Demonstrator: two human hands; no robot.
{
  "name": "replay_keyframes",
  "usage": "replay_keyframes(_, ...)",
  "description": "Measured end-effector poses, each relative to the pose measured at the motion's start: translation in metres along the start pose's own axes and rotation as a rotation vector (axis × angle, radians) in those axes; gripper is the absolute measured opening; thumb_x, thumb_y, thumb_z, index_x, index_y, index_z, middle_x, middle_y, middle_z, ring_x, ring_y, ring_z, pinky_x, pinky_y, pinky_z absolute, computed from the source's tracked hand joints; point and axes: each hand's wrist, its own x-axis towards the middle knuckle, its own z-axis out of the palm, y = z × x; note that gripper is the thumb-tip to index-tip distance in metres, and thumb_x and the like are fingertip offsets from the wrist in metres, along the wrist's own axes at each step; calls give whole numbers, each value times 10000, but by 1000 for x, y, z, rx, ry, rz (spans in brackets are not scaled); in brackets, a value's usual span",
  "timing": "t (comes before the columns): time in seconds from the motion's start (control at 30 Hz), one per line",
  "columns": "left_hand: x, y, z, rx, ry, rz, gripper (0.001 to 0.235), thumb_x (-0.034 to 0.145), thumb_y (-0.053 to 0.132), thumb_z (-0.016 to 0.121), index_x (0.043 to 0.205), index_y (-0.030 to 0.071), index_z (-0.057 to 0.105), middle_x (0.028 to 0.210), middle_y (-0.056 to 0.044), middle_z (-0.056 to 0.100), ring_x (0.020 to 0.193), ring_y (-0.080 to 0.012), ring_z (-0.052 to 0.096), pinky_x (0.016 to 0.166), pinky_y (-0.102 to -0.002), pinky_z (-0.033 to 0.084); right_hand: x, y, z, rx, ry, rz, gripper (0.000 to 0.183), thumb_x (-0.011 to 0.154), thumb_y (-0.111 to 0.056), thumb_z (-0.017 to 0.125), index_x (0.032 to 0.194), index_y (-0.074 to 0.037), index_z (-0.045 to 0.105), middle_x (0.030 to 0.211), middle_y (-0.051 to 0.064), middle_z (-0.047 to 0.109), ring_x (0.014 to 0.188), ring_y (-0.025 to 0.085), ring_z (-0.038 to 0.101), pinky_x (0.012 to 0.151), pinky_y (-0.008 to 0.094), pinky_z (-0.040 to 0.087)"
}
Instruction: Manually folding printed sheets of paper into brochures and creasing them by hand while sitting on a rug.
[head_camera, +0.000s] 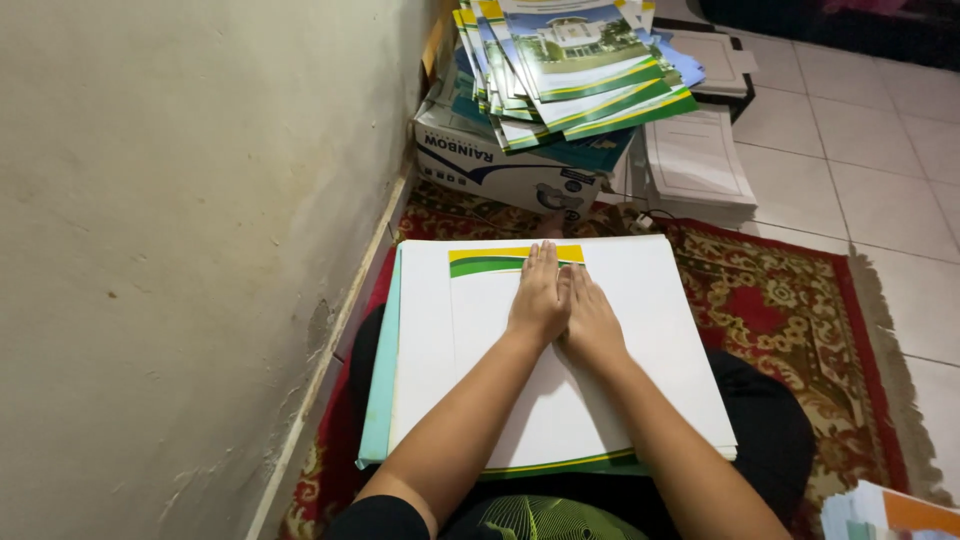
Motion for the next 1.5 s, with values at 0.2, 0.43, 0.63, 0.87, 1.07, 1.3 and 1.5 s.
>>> replay_keyframes(0.2,6,-2,6,4,-132,-131,655,1074,352,222,1579,-64,231,1664,-240,242,1567,-370,167,1283,-457,94,-150,-38,-53,50,-123,90,719,1043,-383,293,1623,3,118,1717,181,102,1587,276,98,1262,422,88)
replay_keyframes(0.43,2,1,10,127,-157,-101,681,1077,396,183,1575,-65,245,1657,-249,250,1563,-388,168,1278,-490,94,-107,-5,-22,-62,-209,0,730,1063,-446,250,1632,-20,83,1721,170,59,1588,265,54,1260,411,56)
replay_keyframes(0.63,-1,15,-10,10,-34,-195,863,1017,613,110,1573,-21,295,1677,-233,211,1582,-386,74,1264,-523,42,38,12,-17,165,-326,166,748,1020,-433,170,1633,-19,60,1734,160,14,1606,260,11,1278,419,61)
replay_keyframes(0.87,5,-6,13,143,34,-181,741,1035,486,243,1495,-77,390,1598,-287,342,1520,-430,236,1247,-535,140,16,10,3,73,-118,181,737,983,-349,243,1631,-19,127,1723,163,105,1593,284,98,1262,436,119)
replay_keyframes(1.07,6,29,-16,476,-315,-62,688,975,484,396,1557,117,377,1657,-264,218,1547,-441,132,1217,-638,71,-120,-16,-21,28,-52,176,709,1036,-404,320,1622,-28,189,1710,164,175,1576,293,165,1247,443,146)
replay_keyframes(1.3,9,45,-29,476,-578,-99,692,1022,520,185,1637,201,181,1725,-129,21,1590,-342,-58,1224,-635,-77,-170,-12,-19,-92,-124,91,756,1032,-406,313,1622,17,103,1712,206,95,1582,300,103,1254,429,110)
replay_keyframes(1.5,-4,11,9,198,-33,418,561,1023,311,461,1458,-36,533,1428,-352,558,1379,-486,510,1173,-581,345,-43,37,23,-96,-137,34,813,1005,-580,320,1599,-25,313,1658,214,314,1561,347,256,1265,458,172)
